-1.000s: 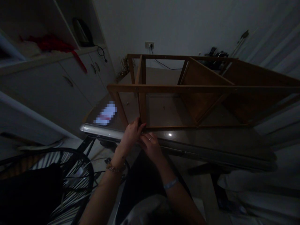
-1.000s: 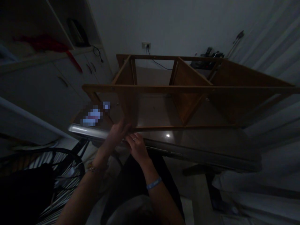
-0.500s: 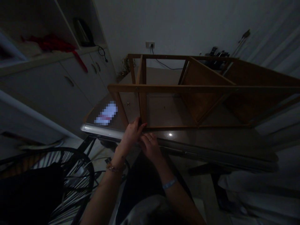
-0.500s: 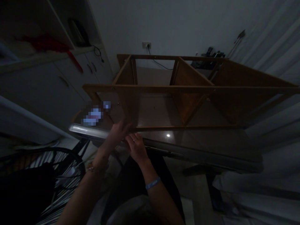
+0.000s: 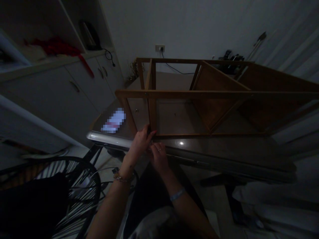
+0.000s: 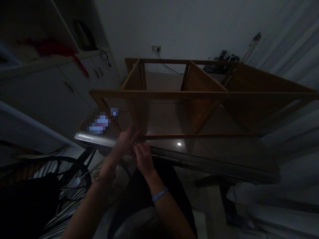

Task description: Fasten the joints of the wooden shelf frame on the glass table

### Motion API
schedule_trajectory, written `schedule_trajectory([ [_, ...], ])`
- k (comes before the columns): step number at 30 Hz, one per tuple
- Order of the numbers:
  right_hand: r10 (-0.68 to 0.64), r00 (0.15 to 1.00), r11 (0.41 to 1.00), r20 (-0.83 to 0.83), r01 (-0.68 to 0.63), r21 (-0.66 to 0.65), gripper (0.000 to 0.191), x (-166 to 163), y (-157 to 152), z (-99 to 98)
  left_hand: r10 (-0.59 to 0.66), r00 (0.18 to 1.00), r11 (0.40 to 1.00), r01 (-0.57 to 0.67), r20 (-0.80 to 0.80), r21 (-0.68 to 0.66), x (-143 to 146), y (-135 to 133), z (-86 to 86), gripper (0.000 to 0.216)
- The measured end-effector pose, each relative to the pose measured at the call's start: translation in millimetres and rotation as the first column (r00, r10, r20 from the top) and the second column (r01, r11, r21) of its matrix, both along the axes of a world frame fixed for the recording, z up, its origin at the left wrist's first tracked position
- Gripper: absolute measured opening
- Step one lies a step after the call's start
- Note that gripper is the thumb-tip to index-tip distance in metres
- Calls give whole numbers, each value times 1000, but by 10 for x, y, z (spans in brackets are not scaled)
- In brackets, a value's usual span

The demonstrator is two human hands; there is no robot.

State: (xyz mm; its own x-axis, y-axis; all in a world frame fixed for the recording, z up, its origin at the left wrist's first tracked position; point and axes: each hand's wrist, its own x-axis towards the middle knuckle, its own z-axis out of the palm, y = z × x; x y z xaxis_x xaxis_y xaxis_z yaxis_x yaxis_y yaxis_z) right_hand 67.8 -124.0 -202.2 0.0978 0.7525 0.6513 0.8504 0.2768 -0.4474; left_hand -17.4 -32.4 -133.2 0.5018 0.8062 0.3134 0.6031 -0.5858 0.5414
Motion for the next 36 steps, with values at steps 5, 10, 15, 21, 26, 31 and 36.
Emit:
schedule_trajectory([
  [5,-23,999,1000,-39,24,19,16,-31,12,-41,11,1000,1000,-11,23,3,-1,-5,-10,29],
  [10,-56,996,998,-75,58,21,16,-66,14,-50,-18,999,1000,18,42,-11,-14,9,-7,29],
  [15,-60,995,998,-79,60,3,17,-69,3,-20,-13,1000,1000,13,19,-19,-12,30,-6,25],
  [21,-21,1000,998,-23,20,-59,11,-24,0,33,-18,998,998,21,60,-51,-3,14,15,25],
  [26,-19,1000,995,-15,17,-97,11,-21,-8,56,-27,998,999,29,58,-26,-17,14,-9,29],
  [31,-76,996,989,-36,71,-127,11,-81,-41,136,-26,998,1000,26,52,-1,-11,-2,12,28],
  [36,-203,976,966,-81,185,-182,5,-171,-103,301,-45,999,999,45,-3,27,-14,-12,35,29],
])
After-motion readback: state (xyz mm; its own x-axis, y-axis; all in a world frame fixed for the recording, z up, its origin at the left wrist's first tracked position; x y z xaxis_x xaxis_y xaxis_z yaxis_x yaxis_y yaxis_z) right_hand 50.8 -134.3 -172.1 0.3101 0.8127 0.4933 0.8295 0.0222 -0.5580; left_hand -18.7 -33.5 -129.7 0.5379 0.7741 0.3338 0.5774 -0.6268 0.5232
